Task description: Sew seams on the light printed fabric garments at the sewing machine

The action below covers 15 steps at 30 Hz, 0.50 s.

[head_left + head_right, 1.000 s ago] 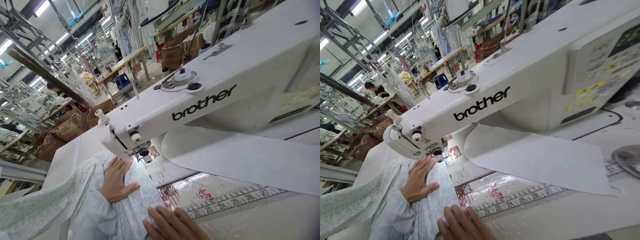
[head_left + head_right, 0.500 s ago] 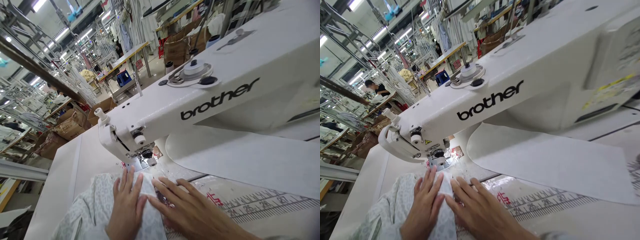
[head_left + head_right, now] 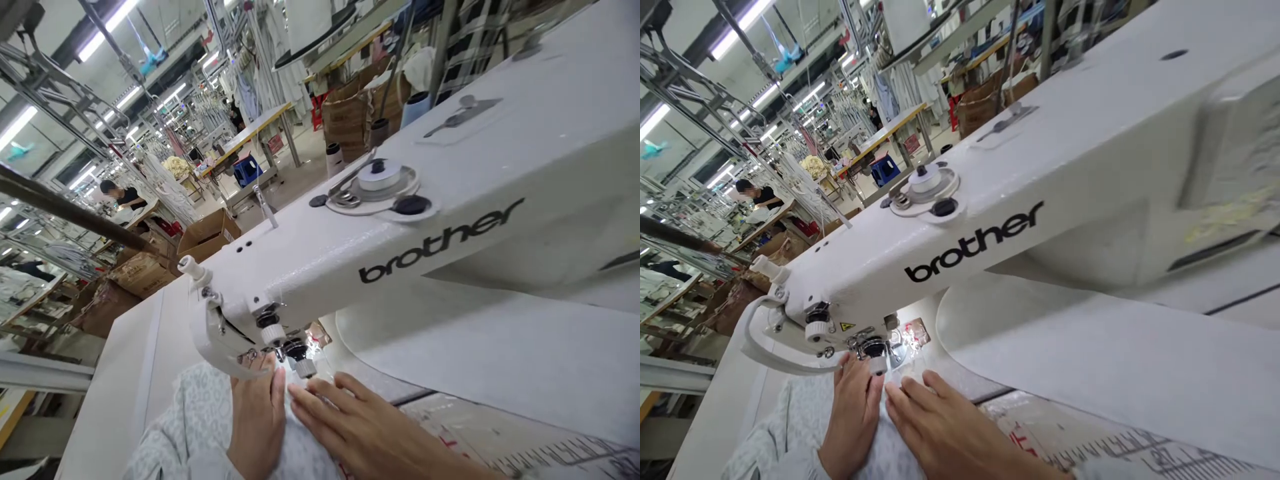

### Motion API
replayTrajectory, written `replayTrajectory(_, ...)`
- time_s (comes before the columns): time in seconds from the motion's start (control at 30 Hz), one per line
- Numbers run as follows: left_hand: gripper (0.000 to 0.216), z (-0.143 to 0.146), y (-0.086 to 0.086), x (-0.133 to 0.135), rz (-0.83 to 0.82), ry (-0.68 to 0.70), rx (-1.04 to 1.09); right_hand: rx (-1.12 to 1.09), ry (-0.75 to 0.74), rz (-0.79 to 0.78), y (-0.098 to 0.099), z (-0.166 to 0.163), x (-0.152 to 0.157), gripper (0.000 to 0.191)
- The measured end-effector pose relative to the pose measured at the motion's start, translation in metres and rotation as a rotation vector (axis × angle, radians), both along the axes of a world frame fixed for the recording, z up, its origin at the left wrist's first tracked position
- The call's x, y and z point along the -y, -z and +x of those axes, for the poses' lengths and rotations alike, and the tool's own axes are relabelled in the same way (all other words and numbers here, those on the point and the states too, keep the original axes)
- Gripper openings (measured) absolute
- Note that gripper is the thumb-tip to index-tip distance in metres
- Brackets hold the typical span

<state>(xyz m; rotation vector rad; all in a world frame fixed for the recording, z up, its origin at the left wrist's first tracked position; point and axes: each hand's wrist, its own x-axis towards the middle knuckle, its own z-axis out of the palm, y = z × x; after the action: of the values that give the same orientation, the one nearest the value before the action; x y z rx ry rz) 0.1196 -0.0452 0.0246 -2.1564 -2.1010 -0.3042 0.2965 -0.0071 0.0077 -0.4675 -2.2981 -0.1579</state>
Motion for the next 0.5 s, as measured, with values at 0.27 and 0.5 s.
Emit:
replayTrajectory(0.27,0.029,0.007,-0.005,-0.028,-0.003,-0.061,0.037,0.066,0.017,-0.059,-0.002,0.003,-0.011,0.023)
replayTrajectory(0.5,0.030,0.005,-0.006,-0.001,0.060,0.016,-0.050,0.011,-0.028,-0.049,0.002,0.004,-0.004,0.028)
